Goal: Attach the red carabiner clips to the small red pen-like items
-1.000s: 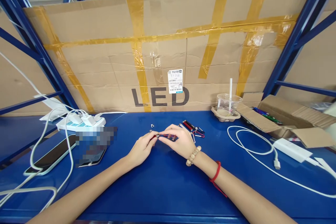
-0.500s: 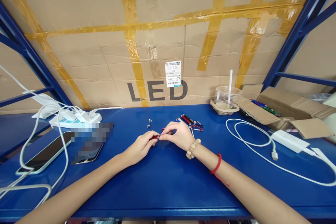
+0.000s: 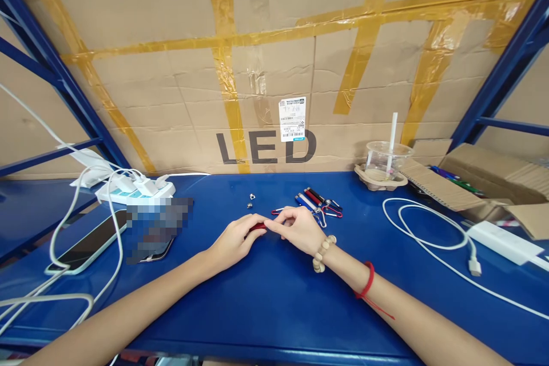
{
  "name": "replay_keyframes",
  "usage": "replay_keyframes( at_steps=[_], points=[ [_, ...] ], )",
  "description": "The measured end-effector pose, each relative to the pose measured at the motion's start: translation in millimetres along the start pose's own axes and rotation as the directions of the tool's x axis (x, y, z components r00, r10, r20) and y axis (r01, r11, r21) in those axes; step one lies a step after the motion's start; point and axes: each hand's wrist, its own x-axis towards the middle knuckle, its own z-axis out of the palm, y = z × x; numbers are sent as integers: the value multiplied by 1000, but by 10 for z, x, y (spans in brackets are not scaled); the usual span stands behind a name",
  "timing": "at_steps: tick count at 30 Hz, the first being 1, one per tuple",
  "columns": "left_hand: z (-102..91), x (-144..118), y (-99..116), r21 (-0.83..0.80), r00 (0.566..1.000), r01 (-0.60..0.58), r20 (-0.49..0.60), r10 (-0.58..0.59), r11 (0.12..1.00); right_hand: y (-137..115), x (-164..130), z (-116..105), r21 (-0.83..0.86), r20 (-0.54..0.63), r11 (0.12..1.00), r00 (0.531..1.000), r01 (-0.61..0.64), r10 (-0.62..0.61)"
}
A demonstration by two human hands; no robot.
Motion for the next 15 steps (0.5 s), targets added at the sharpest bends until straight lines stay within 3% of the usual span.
replay_keyframes(
  at_steps=[3, 7, 11, 15],
  points=[
    [-3, 6, 7, 19, 1000, -10, -16, 10, 1000, 13, 14, 3, 47, 17, 996, 997, -81, 81],
    [-7, 15, 12, 70, 999, -8, -37, 11, 998, 28, 30, 11, 32, 13, 998, 999, -50, 50],
    [-13, 28, 3, 84, 996, 33, -88, -26, 996, 37, 46, 2, -105, -89, 990, 991, 93, -102],
    [-25, 33, 4, 27, 991, 99, -97, -96, 995, 49, 57, -34, -201, -150, 940, 939, 278, -310]
  ],
)
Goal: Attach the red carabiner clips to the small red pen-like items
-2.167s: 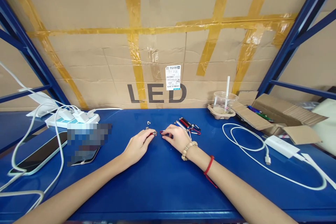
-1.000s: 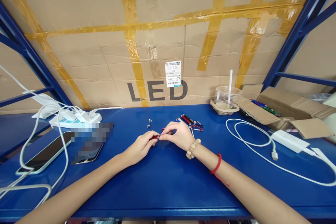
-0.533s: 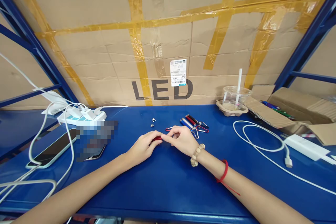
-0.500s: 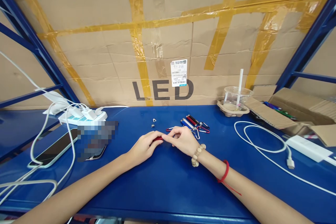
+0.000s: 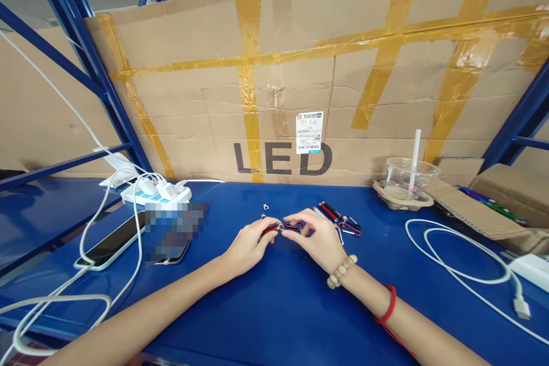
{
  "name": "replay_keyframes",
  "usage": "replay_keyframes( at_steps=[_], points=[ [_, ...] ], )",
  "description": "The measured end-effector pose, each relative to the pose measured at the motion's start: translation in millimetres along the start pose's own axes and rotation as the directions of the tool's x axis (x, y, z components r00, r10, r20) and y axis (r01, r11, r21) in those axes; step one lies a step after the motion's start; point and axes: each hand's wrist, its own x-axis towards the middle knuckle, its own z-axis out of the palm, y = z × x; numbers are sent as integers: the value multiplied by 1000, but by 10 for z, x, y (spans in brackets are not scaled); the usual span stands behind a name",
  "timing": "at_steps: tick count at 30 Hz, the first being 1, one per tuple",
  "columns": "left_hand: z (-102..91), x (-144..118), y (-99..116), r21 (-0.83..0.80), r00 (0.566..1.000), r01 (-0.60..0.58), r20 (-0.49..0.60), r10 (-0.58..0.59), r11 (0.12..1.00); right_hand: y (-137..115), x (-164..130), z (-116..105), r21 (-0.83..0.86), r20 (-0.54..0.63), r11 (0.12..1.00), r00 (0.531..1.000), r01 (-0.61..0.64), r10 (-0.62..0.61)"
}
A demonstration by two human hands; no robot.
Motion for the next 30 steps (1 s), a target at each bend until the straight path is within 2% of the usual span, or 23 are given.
replay_keyframes(
  at_steps=[3, 6, 12, 20, 24, 30],
  points=[
    [-16, -6, 13, -32, 999, 21, 34, -20, 999, 6, 6, -26, 67, 51, 995, 995, 78, -82],
    [-36, -21, 22, -51, 996, 2, 86, 2, 999, 7, 13, -44, 133, 84, 987, 991, 88, -100],
    [-57, -59, 22, -76, 980, -35, 190, 49, 997, 1, 0, -20, 272, 185, 961, 983, -53, 2],
    [-46, -74, 63, -125, 987, -5, 159, 25, 992, -165, -44, 9, 254, 116, 951, 982, -173, 148],
    [-26, -82, 61, -132, 993, -6, 117, 22, 991, -219, -55, 6, 253, 129, 940, 971, -229, 202],
    [12, -67, -2, -24, 994, -102, 36, 103, 995, -197, -67, 32, 251, 131, 935, 966, -249, 222]
  ],
)
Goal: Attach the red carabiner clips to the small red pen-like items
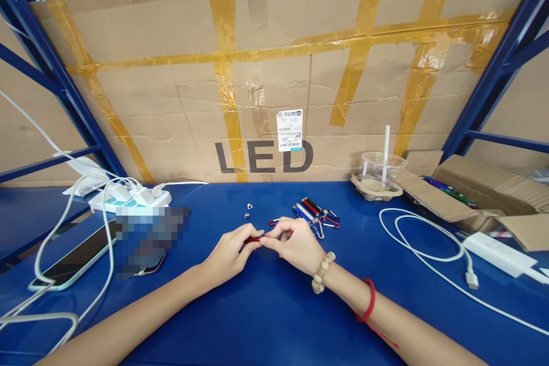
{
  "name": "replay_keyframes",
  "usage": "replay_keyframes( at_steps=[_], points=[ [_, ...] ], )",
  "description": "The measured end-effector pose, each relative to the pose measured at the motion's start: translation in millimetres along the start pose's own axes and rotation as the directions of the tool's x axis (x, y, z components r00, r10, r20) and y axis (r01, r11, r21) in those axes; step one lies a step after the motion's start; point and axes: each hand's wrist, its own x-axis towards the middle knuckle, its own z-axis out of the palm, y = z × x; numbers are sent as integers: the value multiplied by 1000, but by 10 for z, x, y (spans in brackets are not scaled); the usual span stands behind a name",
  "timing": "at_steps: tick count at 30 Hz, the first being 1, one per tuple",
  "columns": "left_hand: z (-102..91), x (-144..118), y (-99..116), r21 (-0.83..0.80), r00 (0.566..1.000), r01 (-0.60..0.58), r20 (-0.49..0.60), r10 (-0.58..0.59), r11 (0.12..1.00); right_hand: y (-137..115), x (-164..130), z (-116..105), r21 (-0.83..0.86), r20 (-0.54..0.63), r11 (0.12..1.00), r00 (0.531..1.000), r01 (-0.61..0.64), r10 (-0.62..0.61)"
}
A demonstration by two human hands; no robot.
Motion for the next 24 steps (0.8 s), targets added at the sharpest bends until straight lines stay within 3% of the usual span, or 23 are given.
replay_keyframes(
  at_steps=[7, 15, 19, 24],
  points=[
    [-1, 32, 13, 134, 997, -56, -49, 63, 989, 58, 15, -5, 58, 20, 998, 999, -37, 36],
    [16, 48, 7, -39, 997, 63, -47, -64, 997, 45, 76, -81, 74, 71, 993, 994, -88, 83],
    [-4, 50, 27, -76, 998, 50, -28, -53, 996, 45, 97, -106, 67, 98, 986, 984, -156, 149],
    [-32, 49, 50, -78, 1000, 8, -10, -9, 997, 79, 115, -131, 17, 97, 989, 985, -145, 143]
  ],
)
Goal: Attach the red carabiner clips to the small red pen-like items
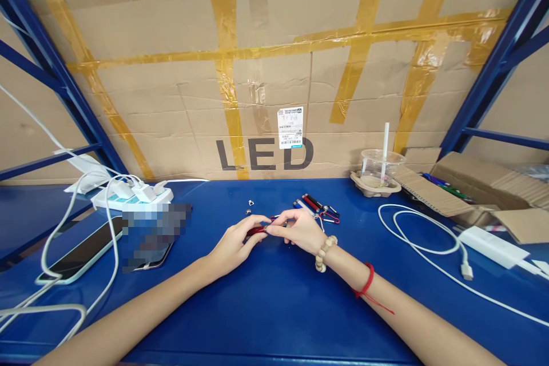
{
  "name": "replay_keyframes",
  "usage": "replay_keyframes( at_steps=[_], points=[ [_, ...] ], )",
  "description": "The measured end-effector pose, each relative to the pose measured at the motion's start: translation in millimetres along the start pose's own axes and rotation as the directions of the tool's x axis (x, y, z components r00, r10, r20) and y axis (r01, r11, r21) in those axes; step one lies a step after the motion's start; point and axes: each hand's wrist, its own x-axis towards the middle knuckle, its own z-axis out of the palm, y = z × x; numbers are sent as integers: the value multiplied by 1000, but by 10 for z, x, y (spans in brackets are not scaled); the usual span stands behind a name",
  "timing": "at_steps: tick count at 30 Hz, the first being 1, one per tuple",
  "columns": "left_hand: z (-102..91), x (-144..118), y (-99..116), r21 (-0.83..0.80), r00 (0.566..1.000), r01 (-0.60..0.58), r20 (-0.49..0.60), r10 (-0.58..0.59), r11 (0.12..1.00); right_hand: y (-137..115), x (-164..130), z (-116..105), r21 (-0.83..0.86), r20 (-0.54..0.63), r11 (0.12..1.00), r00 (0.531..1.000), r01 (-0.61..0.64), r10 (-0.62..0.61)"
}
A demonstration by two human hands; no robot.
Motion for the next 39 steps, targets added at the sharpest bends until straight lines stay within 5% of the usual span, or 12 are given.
replay_keyframes(
  at_steps=[8, 12, 17, 21, 29, 39],
  points=[
    [3, 5, 0, 91, 999, 31, -37, -28, 995, 12, -22, 35, -100, -108, 980, 978, 169, -180],
    [10, 16, -3, 87, 998, 51, -41, -48, 995, 28, -36, 11, -264, -105, 880, 896, 394, -433],
    [12, 14, 8, 37, 998, 68, 9, -68, 997, 31, -46, -65, -480, -23, 700, 790, 528, -612],
    [9, -11, 27, -41, 997, 53, 63, -50, 998, 26, -60, -113, -517, 141, 609, 762, 601, -632],
    [9, -52, 21, -24, 994, 39, 108, -36, 999, 37, -65, -109, -539, 222, 540, 728, 646, -649],
    [13, -56, -9, 79, 996, -17, 92, 10, 997, 59, -63, -63, -478, 184, 619, 761, 622, -623]
  ],
)
